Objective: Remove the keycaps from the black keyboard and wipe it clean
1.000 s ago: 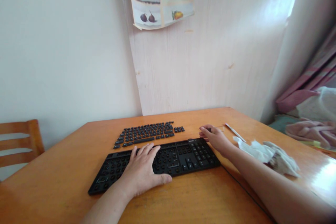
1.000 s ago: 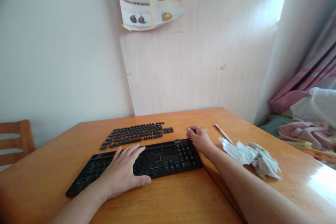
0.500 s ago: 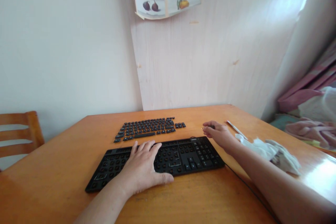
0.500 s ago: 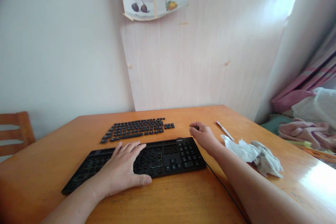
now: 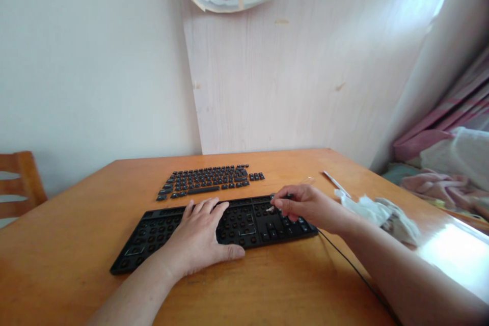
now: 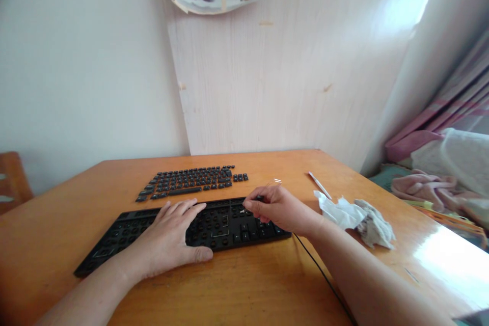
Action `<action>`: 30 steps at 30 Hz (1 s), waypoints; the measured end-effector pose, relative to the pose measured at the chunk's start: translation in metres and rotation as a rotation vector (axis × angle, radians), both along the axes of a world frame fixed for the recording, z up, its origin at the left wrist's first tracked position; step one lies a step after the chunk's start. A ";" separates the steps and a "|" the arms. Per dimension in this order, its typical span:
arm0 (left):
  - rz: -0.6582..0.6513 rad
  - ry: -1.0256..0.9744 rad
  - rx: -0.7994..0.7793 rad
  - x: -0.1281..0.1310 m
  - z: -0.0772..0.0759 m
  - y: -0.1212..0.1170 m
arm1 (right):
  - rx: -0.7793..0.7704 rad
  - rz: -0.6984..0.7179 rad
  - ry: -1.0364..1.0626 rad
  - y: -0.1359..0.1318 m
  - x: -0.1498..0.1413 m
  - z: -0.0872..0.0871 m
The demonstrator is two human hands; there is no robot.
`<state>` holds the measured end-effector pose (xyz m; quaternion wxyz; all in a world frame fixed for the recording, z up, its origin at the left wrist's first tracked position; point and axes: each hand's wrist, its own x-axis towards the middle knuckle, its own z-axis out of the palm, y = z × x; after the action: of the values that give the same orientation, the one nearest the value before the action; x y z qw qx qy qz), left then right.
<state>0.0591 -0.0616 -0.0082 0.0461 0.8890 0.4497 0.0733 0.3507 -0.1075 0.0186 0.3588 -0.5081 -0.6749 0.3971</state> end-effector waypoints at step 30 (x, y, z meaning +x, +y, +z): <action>-0.015 -0.007 0.037 -0.003 -0.010 0.005 | 0.200 -0.098 -0.482 -0.025 -0.037 -0.009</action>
<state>0.0564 -0.0571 -0.0177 0.0318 0.8927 0.4414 0.0847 0.3135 -0.1330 0.0094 0.2550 -0.5821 -0.7513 0.1779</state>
